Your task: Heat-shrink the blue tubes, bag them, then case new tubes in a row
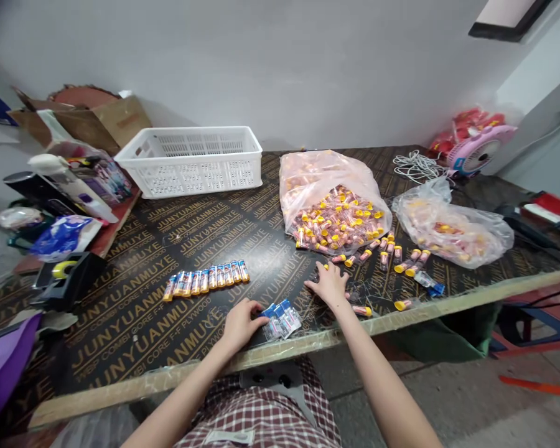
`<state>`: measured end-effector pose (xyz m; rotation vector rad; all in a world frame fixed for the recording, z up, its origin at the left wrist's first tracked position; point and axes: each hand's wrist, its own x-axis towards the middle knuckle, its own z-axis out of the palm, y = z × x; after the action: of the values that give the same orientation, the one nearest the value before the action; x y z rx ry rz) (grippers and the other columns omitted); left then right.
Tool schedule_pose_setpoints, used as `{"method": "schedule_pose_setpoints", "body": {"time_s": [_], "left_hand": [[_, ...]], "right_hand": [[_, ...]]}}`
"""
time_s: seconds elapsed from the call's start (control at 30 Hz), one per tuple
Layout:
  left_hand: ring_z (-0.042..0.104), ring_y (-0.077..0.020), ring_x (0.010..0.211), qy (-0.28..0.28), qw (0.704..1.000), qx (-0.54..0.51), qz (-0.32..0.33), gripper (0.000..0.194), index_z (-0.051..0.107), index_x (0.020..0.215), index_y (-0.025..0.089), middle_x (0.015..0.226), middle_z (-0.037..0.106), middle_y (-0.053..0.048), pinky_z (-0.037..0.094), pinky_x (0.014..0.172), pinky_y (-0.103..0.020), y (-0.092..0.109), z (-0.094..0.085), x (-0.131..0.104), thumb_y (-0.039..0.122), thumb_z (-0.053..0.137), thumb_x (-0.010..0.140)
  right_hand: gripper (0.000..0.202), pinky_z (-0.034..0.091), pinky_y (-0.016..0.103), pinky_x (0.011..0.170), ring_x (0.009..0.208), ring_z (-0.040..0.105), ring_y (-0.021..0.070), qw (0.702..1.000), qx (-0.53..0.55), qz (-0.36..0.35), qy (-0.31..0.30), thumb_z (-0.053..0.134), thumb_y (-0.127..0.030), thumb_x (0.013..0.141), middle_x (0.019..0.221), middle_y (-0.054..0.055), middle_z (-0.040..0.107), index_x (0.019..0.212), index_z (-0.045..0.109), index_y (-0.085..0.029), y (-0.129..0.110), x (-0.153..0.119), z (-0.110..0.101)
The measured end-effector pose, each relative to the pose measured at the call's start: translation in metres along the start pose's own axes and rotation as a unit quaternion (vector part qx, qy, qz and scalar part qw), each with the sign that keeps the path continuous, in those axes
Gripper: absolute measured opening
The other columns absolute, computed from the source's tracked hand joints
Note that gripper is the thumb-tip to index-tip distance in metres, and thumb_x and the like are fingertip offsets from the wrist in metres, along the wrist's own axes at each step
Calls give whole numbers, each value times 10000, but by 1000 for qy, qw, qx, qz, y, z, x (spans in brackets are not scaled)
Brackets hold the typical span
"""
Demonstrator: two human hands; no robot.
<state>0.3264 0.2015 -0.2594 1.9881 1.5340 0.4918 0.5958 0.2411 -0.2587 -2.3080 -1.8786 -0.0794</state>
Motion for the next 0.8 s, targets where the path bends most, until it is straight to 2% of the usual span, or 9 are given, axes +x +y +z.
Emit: {"method": "schedule_pose_setpoints", "body": {"time_s": [0.07,0.13,0.27,0.37,0.43,0.57,0.63,0.7,0.8], "left_hand": [[558,-145,741,1,1000,20,-1,144,635,752,203,789,627,-14,372,655,-238,8,11,-2,333,663,696],[548,-137,739,3,1000,26,-6,93,616,724,198,774,623,-8,356,659,-233,10,13,-2,286,646,716],[552,-144,743,-11,1000,26,-4,73,617,704,199,743,643,-11,338,664,-238,8,9,-2,253,604,752],[568,-155,731,-13,1000,19,6,73,628,734,206,742,652,-26,337,666,-246,5,10,-2,246,577,769],[572,-163,708,-5,1000,15,15,56,622,777,212,734,646,-33,333,651,-252,4,12,-4,237,572,769],[551,-165,703,3,999,15,45,13,583,752,217,718,609,-26,326,636,-256,3,12,-8,206,577,757],[536,-165,748,4,998,18,67,37,565,727,212,761,596,-28,336,654,-257,5,9,-11,186,577,750],[521,-166,798,14,996,5,90,51,552,712,207,814,587,-31,350,682,-259,7,6,-14,176,583,739],[524,-152,757,30,992,-91,78,79,528,684,200,770,584,-16,371,679,-256,8,2,-15,213,590,732]], "right_hand": [[427,304,471,847,1030,463,300,1000,6,-23,-4,601,-437,730,1106,130,542,1091,593,-209,2,0,5],[356,289,463,869,997,480,276,999,25,-47,12,593,-405,730,1050,104,561,1031,617,-216,2,-2,9],[425,335,417,861,967,506,256,987,106,-114,38,624,-422,692,1008,88,555,1060,612,-211,-7,-11,11],[498,410,352,809,890,534,222,970,189,-152,19,653,-449,672,972,77,533,1091,603,-185,-22,-22,10],[540,433,351,813,873,542,217,963,219,-156,4,680,-465,651,972,80,519,1098,600,-173,-31,-28,9],[666,418,394,894,1020,523,258,952,260,-155,-36,748,-455,570,1102,110,498,1154,574,-185,-35,-32,9],[669,387,398,947,1128,476,263,938,289,-176,-70,744,-389,590,1209,123,476,1199,545,-195,-29,-30,8],[545,361,404,974,1158,462,250,926,306,-200,-95,699,-279,646,1234,119,497,1169,570,-197,-22,-29,9],[262,380,423,936,1048,526,236,925,308,-202,-93,616,-187,710,1099,93,604,969,655,-195,-19,-30,9]]}}
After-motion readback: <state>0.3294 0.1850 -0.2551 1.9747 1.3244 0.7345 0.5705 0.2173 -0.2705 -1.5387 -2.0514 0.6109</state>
